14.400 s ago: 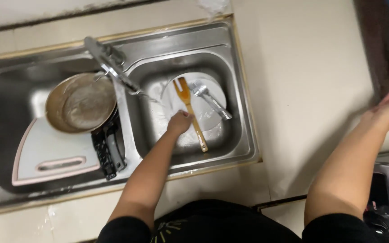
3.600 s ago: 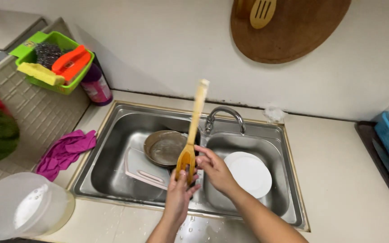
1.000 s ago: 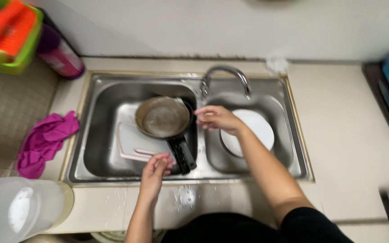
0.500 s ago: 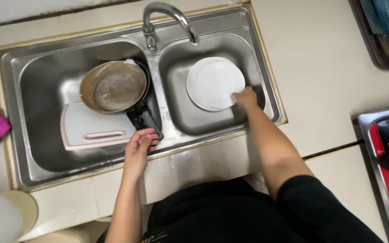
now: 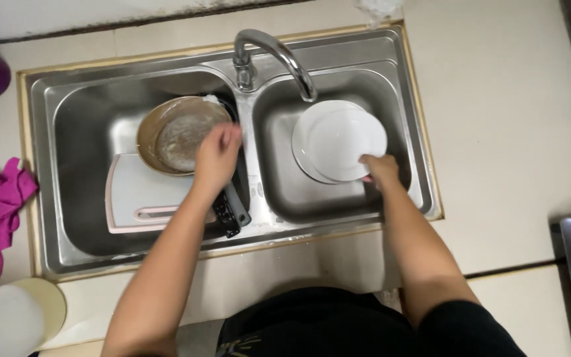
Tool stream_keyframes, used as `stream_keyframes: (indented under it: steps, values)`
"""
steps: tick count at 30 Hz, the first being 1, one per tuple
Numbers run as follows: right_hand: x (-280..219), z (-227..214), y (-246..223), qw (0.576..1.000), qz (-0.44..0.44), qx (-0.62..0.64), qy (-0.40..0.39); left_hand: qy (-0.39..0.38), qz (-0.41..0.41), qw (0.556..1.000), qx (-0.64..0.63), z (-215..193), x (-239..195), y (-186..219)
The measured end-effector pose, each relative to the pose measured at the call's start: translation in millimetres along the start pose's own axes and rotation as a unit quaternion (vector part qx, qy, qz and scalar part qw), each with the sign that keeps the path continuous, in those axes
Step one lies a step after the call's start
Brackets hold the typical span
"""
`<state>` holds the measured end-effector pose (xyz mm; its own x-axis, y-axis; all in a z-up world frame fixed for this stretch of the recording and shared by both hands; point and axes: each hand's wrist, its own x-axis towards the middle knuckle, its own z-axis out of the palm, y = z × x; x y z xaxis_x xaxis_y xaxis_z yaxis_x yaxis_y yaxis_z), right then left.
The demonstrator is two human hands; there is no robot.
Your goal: Washing various kitchen items including plates, bowls, a cutting board, and a pan in a sink
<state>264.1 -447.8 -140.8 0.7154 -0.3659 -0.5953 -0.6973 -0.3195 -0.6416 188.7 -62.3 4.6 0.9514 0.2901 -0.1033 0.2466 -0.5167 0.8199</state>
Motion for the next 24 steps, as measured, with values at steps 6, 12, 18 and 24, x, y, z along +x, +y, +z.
stream_keyframes:
  steps: [6,12,18,24]
  values:
    - [-6.2,-10.5,-47.6,0.991,-0.126,-0.041,0.009,0.045,0.03,0.984,0.171,11.4,81.2,50.8]
    - [-65.2,-26.3,-82.4,0.97,-0.243,0.006,0.001,0.066,-0.025,0.974,0.213,16.2,105.4,25.9]
    - [-94.6,-16.9,-84.0,0.95,-0.051,0.295,-0.084,0.168,-0.116,0.973,0.108,20.5,99.1,-3.1]
    - [-90.7,28.2,-82.2,0.912,-0.045,0.384,-0.139,0.271,0.202,0.887,0.315,97.7,78.6,-15.5]
